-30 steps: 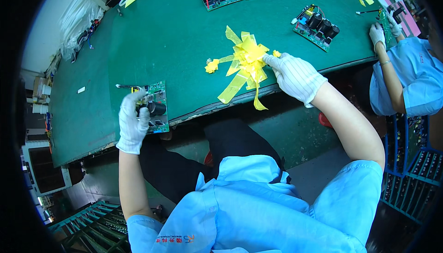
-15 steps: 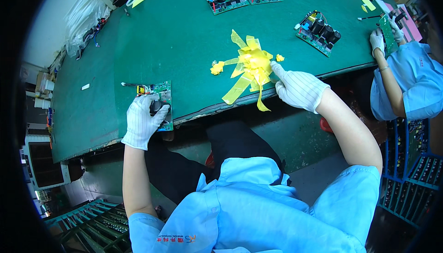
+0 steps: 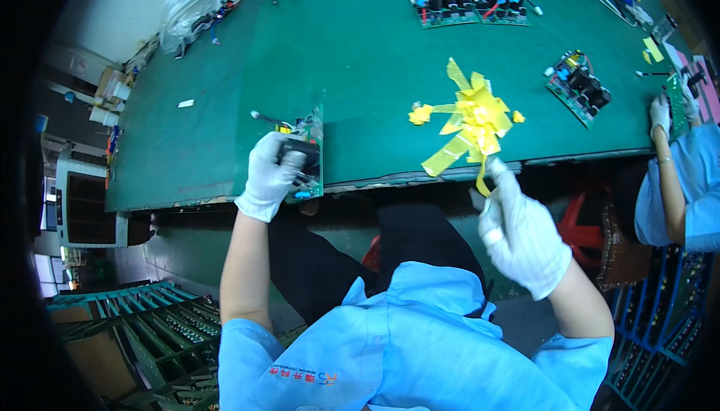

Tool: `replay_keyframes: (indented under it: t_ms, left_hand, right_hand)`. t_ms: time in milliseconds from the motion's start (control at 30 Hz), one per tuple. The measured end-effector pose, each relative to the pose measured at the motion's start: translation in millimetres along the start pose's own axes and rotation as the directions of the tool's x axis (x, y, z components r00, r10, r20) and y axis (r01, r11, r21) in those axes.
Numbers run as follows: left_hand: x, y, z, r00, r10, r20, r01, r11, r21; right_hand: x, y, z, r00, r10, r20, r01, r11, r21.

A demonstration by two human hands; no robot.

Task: The recorder is assembling and inspecting printed circuit boards at a factory workbench, using yellow tape to secure components.

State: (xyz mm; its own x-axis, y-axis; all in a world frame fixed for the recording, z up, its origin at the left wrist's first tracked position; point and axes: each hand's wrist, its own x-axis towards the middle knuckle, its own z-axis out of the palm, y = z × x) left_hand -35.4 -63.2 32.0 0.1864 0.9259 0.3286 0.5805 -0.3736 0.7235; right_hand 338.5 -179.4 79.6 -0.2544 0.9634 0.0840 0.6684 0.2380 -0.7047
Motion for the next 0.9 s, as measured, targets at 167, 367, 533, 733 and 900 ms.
replay_keyframes:
  t_ms: [167, 367, 533, 733, 900]
  left_hand:
    - [-24, 42, -2, 0.835, -0.488, 0.253, 0.208, -0.147, -0.967]
    - [-62, -20, 46, 0.893, -0.284, 0.349, 0.152, -0.541, -0.827]
    - [-66, -9, 56, 0.906, -0.313, 0.285, 0.143, -0.408, -0.902]
    - [-74, -21, 63, 0.898, -0.324, 0.299, 0.14, -0.433, -0.891]
    - [-75, -26, 65, 0.883, -0.366, 0.294, 0.116, -0.436, -0.893]
  right_hand:
    - [28, -8, 69, 0.954, -0.256, -0.156, 0.276, 0.952, 0.128]
    - [99, -56, 125, 0.904, -0.356, -0.238, 0.392, 0.911, 0.128]
    - [114, -49, 152, 0.906, -0.367, -0.211, 0.389, 0.918, 0.074]
    - [113, -53, 161, 0.899, -0.409, -0.156, 0.421, 0.906, 0.054]
    - [115, -54, 161, 0.889, -0.435, -0.142, 0.442, 0.896, 0.028]
